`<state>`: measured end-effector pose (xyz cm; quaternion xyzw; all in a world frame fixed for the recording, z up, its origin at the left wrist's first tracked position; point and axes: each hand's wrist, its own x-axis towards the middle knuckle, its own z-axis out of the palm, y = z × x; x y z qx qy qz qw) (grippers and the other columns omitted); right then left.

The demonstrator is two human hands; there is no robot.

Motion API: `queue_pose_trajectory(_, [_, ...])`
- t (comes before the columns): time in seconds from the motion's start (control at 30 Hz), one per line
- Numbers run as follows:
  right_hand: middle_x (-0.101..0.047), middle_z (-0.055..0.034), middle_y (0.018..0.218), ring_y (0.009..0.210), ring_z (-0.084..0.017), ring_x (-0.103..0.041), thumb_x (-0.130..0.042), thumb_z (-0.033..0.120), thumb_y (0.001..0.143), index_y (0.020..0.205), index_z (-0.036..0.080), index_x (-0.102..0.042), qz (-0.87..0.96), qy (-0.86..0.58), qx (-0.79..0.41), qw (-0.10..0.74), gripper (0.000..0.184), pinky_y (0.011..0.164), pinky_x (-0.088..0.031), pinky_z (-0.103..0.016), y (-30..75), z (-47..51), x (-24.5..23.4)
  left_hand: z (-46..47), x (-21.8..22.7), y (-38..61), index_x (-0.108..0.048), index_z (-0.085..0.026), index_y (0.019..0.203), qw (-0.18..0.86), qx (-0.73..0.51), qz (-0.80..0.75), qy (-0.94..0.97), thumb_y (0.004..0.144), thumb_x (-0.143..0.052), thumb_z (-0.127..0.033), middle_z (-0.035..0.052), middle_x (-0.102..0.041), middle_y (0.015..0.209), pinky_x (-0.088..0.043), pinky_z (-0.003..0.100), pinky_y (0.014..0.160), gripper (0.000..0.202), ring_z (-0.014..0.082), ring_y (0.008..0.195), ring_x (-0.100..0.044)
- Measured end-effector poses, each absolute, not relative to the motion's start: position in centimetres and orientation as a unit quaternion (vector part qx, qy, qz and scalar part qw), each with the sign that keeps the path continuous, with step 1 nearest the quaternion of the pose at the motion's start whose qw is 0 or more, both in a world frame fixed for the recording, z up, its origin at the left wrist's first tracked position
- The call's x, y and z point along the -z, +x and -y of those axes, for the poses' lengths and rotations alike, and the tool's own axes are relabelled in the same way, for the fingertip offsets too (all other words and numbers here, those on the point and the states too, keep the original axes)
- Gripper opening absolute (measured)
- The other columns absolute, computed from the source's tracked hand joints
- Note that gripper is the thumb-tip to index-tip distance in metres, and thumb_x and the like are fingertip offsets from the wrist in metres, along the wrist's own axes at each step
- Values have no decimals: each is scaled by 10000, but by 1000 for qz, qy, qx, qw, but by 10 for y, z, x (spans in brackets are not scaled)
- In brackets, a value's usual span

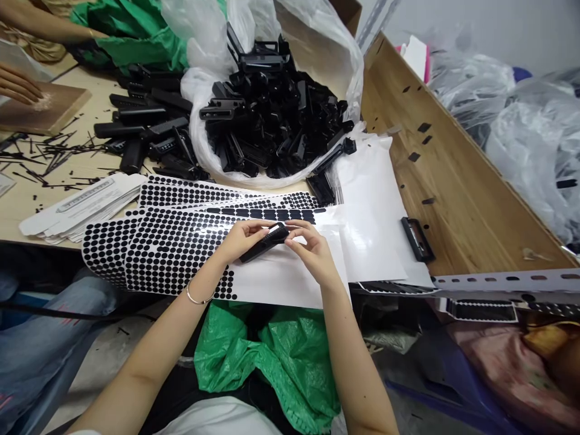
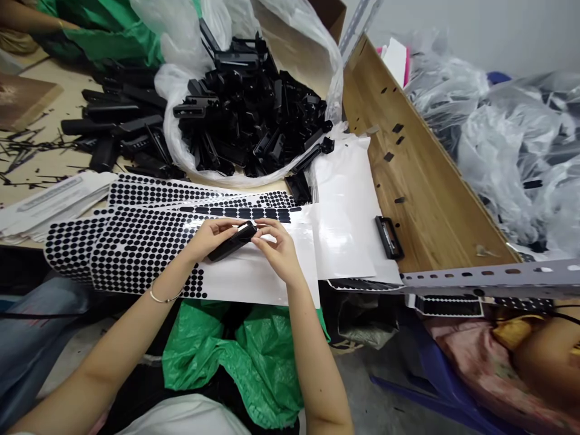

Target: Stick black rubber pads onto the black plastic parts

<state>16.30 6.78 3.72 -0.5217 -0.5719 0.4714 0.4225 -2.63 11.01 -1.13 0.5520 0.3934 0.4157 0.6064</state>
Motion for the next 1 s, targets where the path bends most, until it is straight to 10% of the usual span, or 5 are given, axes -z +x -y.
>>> queue_pose_trajectory(1.0, [-660, -51, 965, 885, -197, -642, -729, 371, 729, 706, 203, -633, 541, -596, -443, 395, 195, 826, -547, -371, 152, -68, -48, -109, 12, -27, -750, -218, 1072, 582, -406, -389, 588, 820, -648, -305, 56, -752, 1080, -522, 362, 913, 285, 258, 1015, -704])
